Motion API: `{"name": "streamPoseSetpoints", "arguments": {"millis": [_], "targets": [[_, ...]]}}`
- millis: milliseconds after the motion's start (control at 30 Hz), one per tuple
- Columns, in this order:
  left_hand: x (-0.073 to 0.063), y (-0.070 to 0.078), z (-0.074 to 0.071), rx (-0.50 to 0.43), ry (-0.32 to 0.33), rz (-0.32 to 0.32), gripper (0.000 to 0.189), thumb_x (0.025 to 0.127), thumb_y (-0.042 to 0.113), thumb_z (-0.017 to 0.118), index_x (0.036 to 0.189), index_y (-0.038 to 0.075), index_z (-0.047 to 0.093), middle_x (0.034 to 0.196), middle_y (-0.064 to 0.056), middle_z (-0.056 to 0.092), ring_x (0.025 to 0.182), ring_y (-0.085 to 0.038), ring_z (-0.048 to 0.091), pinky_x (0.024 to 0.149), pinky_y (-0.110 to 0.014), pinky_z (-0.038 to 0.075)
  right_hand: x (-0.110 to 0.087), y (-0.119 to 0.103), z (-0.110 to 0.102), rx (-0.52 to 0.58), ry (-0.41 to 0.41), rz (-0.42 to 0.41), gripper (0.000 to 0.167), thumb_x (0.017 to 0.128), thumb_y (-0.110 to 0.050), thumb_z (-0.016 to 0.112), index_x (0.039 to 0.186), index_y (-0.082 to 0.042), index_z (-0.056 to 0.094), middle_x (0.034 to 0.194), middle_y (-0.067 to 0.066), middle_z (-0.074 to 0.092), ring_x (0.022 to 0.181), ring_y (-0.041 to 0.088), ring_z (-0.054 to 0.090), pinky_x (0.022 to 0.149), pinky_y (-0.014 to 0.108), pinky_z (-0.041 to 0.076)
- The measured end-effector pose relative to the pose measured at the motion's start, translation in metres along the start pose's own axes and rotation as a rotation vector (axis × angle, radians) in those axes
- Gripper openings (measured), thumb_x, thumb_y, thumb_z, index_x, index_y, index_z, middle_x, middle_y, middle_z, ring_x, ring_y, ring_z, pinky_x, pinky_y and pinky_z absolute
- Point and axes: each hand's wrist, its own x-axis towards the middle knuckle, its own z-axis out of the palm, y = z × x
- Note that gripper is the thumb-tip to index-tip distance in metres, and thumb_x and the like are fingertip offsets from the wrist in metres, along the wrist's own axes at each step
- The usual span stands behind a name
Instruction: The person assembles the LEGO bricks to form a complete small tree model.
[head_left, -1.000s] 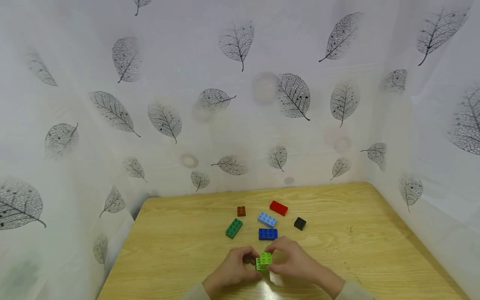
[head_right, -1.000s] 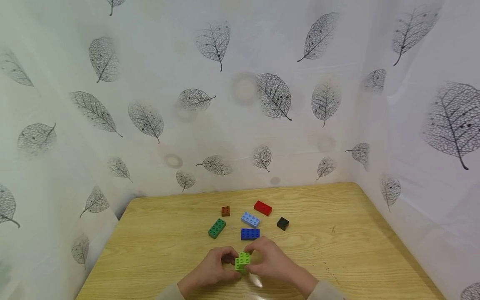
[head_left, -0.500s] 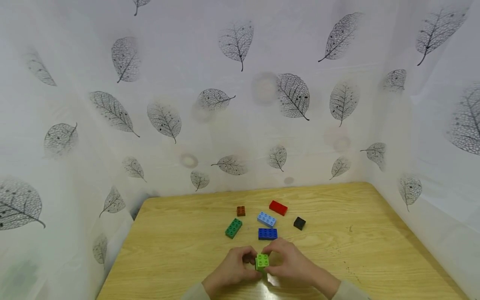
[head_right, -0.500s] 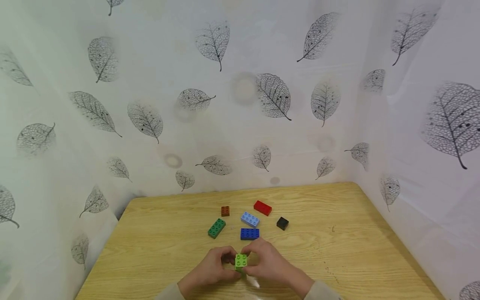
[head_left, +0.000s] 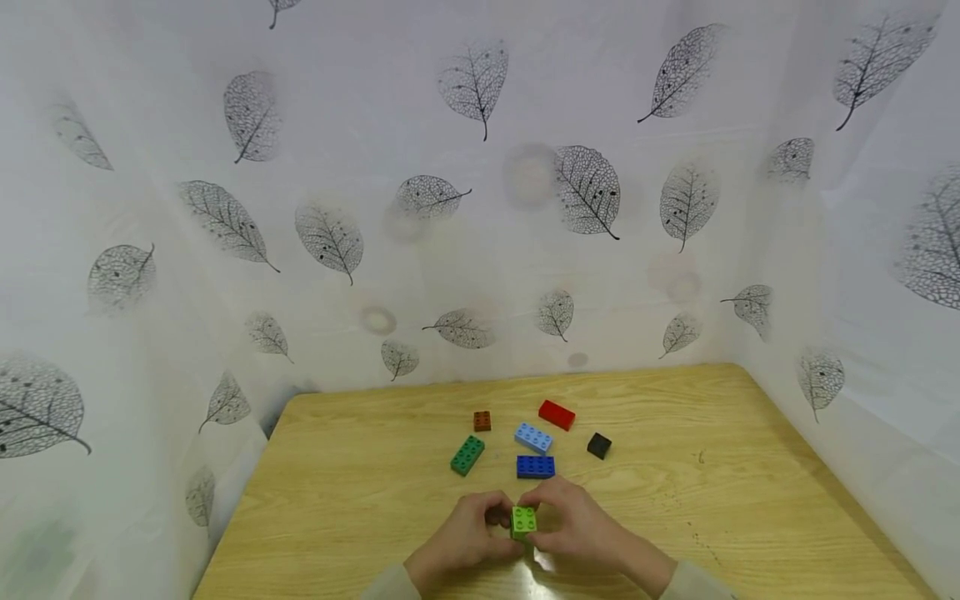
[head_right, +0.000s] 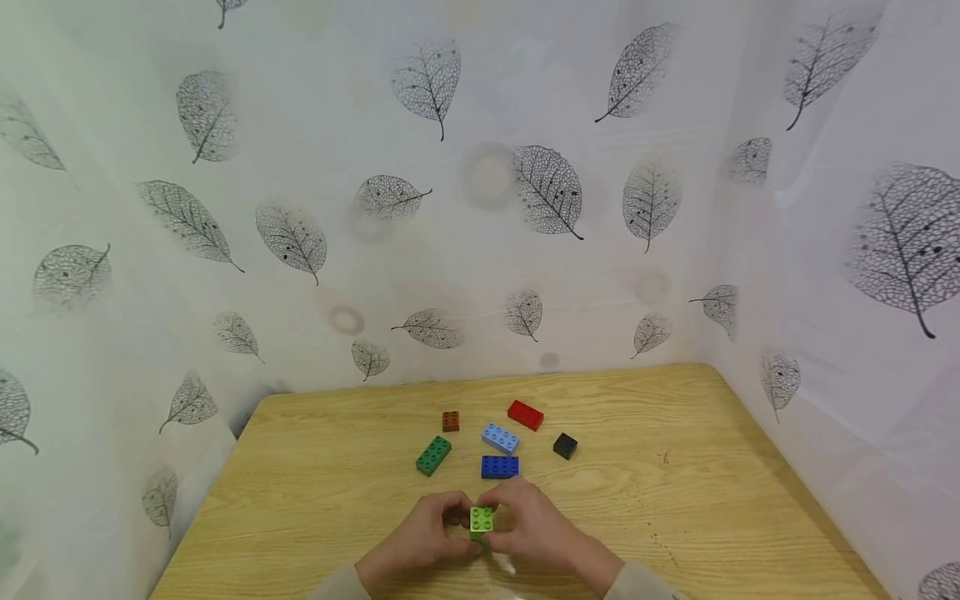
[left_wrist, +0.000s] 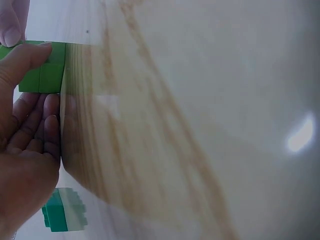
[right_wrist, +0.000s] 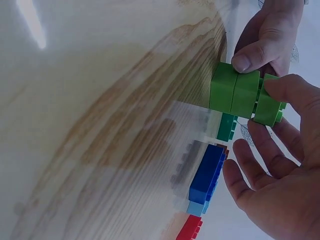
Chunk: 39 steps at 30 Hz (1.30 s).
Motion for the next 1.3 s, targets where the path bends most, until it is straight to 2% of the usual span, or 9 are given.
{"name": "streamPoseSetpoints", "arguments": {"millis": [367,633,967,1300], "targets": [[0.0007,-0.0005,-0.0008,0.017,0.001,0.006,0.025,0.085,0.019,0.088,0.104,0.017,0.072,0.1,0.011,0.073,0.093,0.0,0.068,0.086,-0.02,0.055,0.0004,0.0005,0.0026,0.018,0.001,-0.001,0.03,0.088,-0.022,0.085,0.116,-0.017,0.074,0.114,-0.005,0.073,0.107,0.009,0.063,0.091,0.032,0.057],[0.0004,-0.0006,-0.0005,0.015,0.003,0.029,0.024,0.085,0.018,0.088,0.102,0.015,0.071,0.101,0.009,0.074,0.093,0.001,0.068,0.086,-0.02,0.055,0.0041,-0.0002,0.0023,0.081,-0.031,0.094,0.029,0.087,-0.025,0.086,0.113,-0.021,0.075,0.113,-0.008,0.072,0.108,0.008,0.062,0.094,0.034,0.056],[-0.0003,-0.0012,-0.0002,0.007,0.004,0.041,0.024,0.086,0.016,0.088,0.101,0.014,0.07,0.101,0.008,0.074,0.093,0.0,0.068,0.085,-0.02,0.056,0.0058,0.0023,0.0039,0.114,-0.04,0.124,0.028,0.087,-0.025,0.086,0.112,-0.023,0.075,0.112,-0.009,0.071,0.107,0.006,0.061,0.094,0.033,0.055],[-0.0011,-0.0001,-0.0008,-0.019,-0.004,0.027,0.022,0.087,0.02,0.087,0.101,0.016,0.071,0.102,0.009,0.075,0.096,-0.001,0.069,0.088,-0.021,0.055,0.0024,0.0094,0.0068,0.263,-0.042,0.148,0.027,0.089,-0.023,0.085,0.114,-0.022,0.074,0.114,-0.003,0.072,0.103,0.006,0.063,0.088,0.028,0.053]]}}
